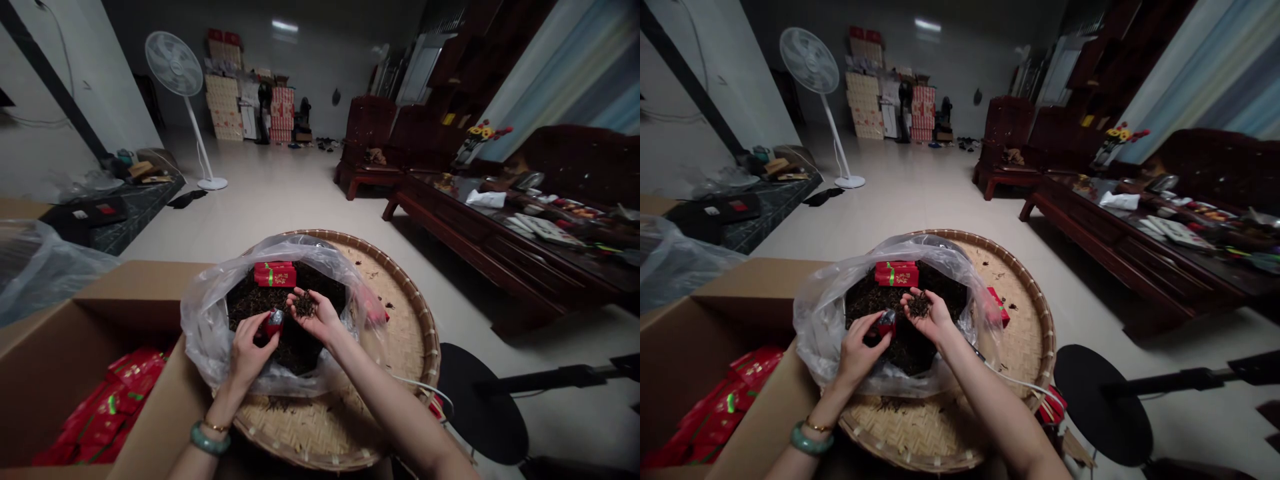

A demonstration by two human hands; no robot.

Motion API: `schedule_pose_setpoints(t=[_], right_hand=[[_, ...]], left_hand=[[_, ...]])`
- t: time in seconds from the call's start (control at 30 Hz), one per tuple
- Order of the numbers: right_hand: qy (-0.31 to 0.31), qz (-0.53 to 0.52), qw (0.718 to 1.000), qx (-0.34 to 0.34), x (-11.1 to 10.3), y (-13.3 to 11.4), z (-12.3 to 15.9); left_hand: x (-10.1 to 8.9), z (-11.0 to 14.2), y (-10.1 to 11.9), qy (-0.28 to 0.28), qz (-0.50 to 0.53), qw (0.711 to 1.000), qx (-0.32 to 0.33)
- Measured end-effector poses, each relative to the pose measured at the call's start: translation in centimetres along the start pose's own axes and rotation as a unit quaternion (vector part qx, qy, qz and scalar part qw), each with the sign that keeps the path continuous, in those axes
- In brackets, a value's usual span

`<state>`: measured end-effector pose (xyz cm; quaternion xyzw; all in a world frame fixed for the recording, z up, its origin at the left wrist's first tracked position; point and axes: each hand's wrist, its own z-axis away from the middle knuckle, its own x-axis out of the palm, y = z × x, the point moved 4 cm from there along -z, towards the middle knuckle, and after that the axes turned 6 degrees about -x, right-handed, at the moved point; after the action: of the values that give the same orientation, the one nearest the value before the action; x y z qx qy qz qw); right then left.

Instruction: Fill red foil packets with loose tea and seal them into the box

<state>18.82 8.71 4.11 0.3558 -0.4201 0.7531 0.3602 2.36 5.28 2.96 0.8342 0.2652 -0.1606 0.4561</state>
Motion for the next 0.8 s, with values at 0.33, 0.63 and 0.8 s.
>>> schedule_pose_setpoints(t=[0.33,0.63,0.8], right_hand=[[-0.011,0.097,0.982,-0.162,2.7,0.0,1.6],[-0.001,0.236,0.907,-0.348,2.6,1.1,1.8],[0.0,0.331,0.864,-0.379,2.4,1.2,1.5]], left_hand=[[1.5,-0.3,0.8,-0.065,-0.047,0.996,-0.031],[1.7,0.0,0.4,-0.065,-0.053,0.995,-0.061],[1.8,0.1,0.3,-0.06,-0.048,0.995,-0.061]])
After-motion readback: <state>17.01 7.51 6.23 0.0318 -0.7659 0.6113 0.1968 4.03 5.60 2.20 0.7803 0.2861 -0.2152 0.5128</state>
